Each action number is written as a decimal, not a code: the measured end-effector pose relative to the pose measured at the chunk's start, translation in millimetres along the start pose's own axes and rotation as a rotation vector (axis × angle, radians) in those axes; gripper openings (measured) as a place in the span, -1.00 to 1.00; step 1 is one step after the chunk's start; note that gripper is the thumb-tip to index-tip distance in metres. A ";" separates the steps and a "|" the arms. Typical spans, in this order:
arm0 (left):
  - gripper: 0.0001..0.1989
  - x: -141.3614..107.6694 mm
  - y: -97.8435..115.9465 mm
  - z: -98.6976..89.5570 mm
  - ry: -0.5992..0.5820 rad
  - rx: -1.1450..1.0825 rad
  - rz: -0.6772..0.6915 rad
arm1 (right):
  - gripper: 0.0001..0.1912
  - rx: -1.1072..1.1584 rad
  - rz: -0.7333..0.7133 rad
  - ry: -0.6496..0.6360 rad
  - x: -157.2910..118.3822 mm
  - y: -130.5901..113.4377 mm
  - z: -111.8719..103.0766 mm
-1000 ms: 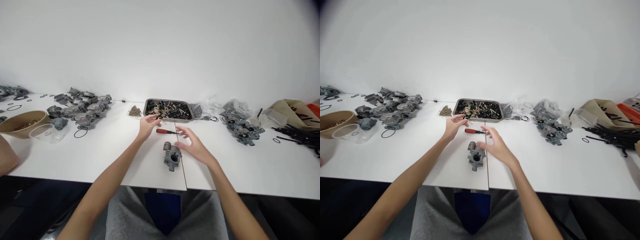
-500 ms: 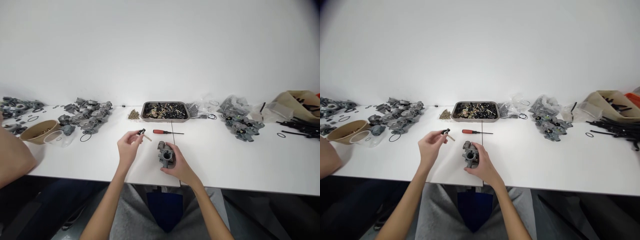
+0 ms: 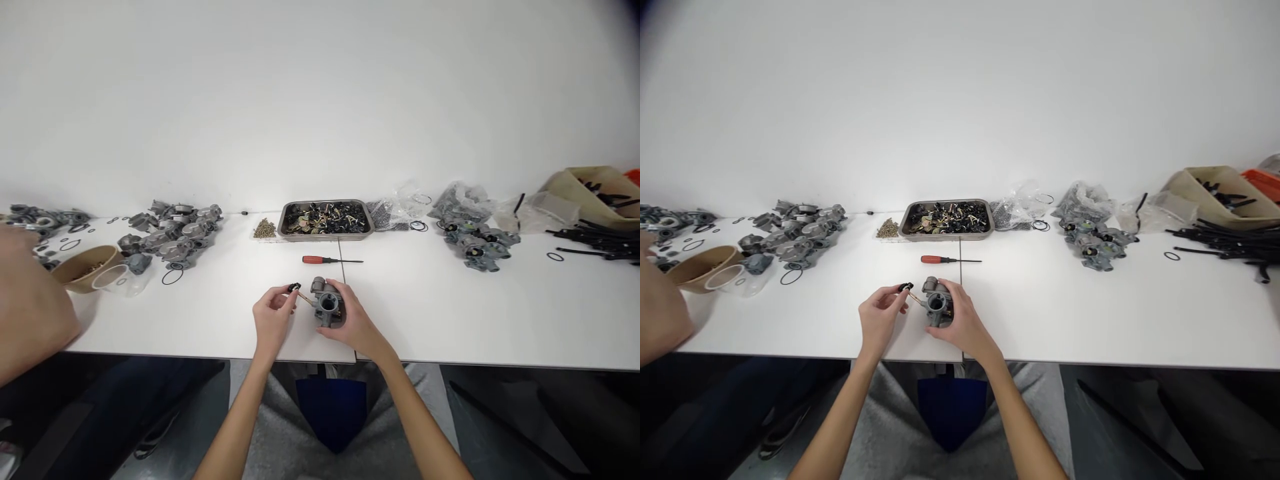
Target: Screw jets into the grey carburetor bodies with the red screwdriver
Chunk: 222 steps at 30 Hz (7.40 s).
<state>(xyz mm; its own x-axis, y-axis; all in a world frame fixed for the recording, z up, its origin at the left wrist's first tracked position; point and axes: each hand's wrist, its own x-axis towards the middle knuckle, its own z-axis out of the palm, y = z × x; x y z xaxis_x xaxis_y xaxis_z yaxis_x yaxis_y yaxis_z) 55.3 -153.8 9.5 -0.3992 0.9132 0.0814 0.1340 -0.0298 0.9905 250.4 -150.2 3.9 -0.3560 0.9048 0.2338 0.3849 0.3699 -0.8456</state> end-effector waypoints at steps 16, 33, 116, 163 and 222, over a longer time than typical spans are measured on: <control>-0.74 -48.5 -4.1 15.4 -0.098 -0.051 0.086 | -0.09 0.005 -0.082 0.040 3.1 4.7 3.5; -0.73 0.4 16.6 -19.2 -0.490 0.001 -0.119 | -0.08 -0.020 -0.050 -0.010 1.3 -1.3 -0.1; -0.77 68.6 18.9 -18.6 -0.348 0.414 0.333 | -0.31 -0.064 0.083 -0.341 57.8 -10.4 -75.5; -0.52 190.1 37.3 -17.2 -0.089 -0.548 0.213 | -0.72 0.282 -0.205 0.700 129.9 59.5 -54.2; -0.77 182.7 -1.5 14.5 0.013 -0.660 -0.152 | -0.70 0.080 -0.043 0.310 129.5 67.1 -41.4</control>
<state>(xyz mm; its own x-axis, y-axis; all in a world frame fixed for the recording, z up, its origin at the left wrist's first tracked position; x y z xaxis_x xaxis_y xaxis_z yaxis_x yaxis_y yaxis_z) -4.7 18.9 21.3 -0.3814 0.9220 -0.0665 -0.5048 -0.1475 0.8505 265.4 0.5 -2.6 -0.0894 0.9143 0.3950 0.3023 0.4028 -0.8639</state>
